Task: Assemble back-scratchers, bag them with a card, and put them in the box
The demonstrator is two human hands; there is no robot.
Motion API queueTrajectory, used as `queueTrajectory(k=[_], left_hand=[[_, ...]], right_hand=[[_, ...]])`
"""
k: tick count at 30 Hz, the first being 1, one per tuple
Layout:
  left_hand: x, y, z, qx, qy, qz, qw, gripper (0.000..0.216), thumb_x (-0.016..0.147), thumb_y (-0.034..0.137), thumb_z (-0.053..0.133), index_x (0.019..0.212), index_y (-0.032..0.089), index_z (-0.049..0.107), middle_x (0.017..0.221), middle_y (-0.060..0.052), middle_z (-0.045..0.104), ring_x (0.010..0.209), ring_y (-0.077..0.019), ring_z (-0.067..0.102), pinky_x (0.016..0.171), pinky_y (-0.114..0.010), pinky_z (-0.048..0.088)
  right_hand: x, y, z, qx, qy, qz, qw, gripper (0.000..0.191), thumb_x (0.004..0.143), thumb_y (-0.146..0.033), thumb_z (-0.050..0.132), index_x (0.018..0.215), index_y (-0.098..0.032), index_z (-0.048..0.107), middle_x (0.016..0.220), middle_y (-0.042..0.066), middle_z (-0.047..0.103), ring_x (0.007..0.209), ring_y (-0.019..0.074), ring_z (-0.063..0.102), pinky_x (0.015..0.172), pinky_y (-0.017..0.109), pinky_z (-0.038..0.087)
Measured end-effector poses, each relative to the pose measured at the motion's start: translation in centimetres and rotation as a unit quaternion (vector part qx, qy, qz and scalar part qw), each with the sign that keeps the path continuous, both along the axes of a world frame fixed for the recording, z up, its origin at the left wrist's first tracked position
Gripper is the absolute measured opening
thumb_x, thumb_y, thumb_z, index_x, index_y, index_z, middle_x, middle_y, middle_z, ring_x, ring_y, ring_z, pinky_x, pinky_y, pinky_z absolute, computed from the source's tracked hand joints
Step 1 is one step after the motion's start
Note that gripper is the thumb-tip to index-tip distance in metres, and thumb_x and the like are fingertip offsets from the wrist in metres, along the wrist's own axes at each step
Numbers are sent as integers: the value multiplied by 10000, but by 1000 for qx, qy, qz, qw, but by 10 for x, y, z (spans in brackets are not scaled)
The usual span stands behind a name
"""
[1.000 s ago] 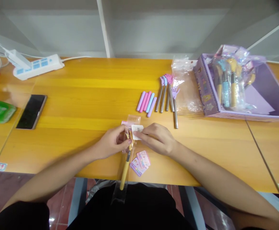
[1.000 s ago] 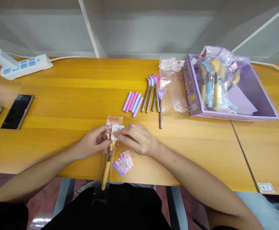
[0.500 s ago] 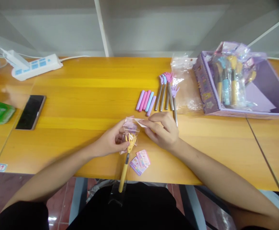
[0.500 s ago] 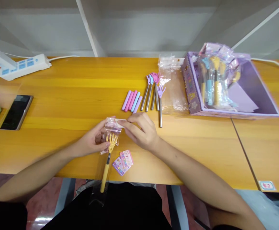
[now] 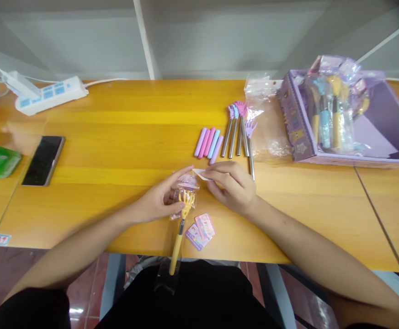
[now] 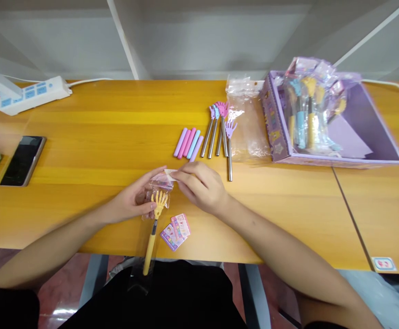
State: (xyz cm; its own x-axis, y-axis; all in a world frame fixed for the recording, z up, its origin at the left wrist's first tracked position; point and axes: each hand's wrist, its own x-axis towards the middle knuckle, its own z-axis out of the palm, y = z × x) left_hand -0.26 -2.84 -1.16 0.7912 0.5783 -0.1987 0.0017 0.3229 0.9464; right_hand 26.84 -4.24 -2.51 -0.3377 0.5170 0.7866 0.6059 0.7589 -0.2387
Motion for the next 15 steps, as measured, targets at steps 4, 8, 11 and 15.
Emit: queueTrajectory(k=[4,8,11,15], left_hand=[[-2,0,-3,-22,4,-9,1000,929,1005,288,780,1759,410,251,1332,-132,699,728,-107,698,620,-232,581],[-2,-1,-3,17,22,6,1000,847,990,226,765,1721,411,378,1547,-160,595,746,-76,655,642,-233,579],[-1,-2,1,26,41,-1,999,822,992,220,755,1719,361,397,1564,-173,597,761,-78,644,660,-232,582],[-1,0,6,20,36,-28,999,758,1002,213,730,1694,336,445,1626,-190,552,761,-74,652,673,-234,591]], right_hand=[[-5,3,4,-32,54,-12,998,430,996,-78,712,1365,-296,673,1056,56,736,949,226,733,781,391,635],[-9,6,3,-90,106,-18,990,418,1002,-89,721,1355,-308,676,1039,33,739,843,194,704,733,366,616],[-9,8,-3,-134,149,-27,979,459,1004,-122,739,1408,-318,647,1087,19,747,707,148,626,658,332,591],[-7,10,-6,-131,157,-28,979,426,992,-137,768,1364,-312,658,1076,11,750,680,138,609,624,316,568]])
